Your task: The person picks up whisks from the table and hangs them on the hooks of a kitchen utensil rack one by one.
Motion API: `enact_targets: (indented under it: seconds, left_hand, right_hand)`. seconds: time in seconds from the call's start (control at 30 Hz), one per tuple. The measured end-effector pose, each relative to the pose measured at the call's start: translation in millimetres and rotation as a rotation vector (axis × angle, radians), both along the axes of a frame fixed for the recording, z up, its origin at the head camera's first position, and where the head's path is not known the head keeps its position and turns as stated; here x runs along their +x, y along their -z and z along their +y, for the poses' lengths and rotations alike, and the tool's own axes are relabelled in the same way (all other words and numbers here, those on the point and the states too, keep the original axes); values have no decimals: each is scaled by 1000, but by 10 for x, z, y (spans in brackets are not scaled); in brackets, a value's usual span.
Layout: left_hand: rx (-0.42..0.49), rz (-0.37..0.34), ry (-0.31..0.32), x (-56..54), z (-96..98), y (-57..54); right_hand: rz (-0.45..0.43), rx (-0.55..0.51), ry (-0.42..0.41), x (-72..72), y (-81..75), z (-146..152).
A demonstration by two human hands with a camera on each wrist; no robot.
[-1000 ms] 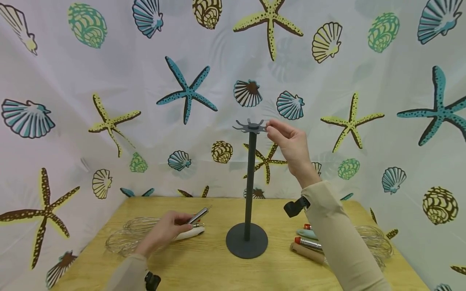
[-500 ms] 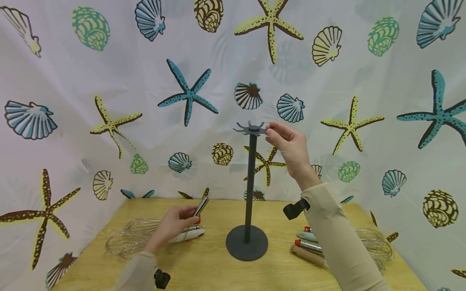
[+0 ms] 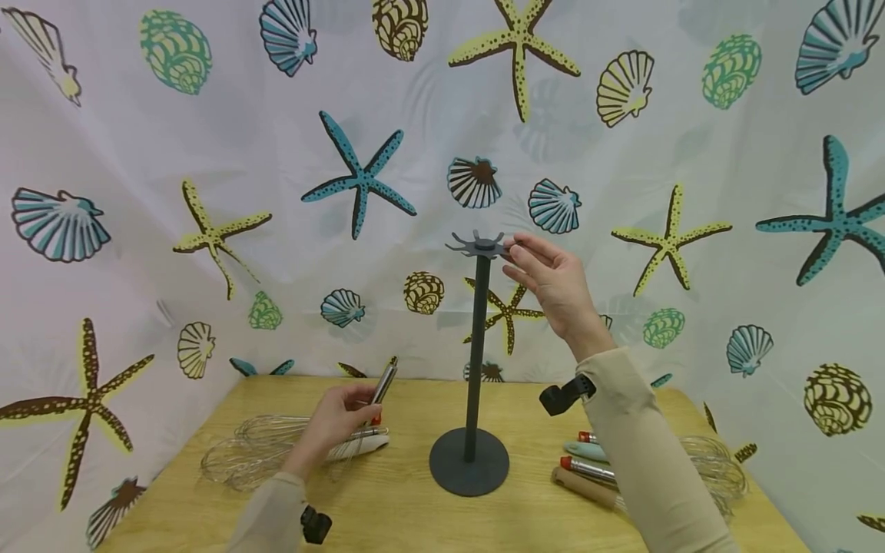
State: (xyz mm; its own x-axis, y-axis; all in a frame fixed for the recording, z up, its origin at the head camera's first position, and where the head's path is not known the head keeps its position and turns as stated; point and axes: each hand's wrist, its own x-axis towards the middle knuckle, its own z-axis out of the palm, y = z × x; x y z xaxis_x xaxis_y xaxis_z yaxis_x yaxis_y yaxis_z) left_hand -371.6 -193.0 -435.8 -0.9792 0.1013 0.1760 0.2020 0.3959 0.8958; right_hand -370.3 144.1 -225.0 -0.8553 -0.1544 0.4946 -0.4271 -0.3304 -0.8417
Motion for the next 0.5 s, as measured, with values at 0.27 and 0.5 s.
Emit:
enact_targets:
  seconds: [0.27, 0.5]
  left_hand:
    - [-10, 10, -7, -6, 12, -109]
    - [0, 14, -30, -11, 37, -116]
  right_hand:
    - [-13, -21, 7, 15, -35, 7]
    - [-8, -23, -7, 9, -15, -3]
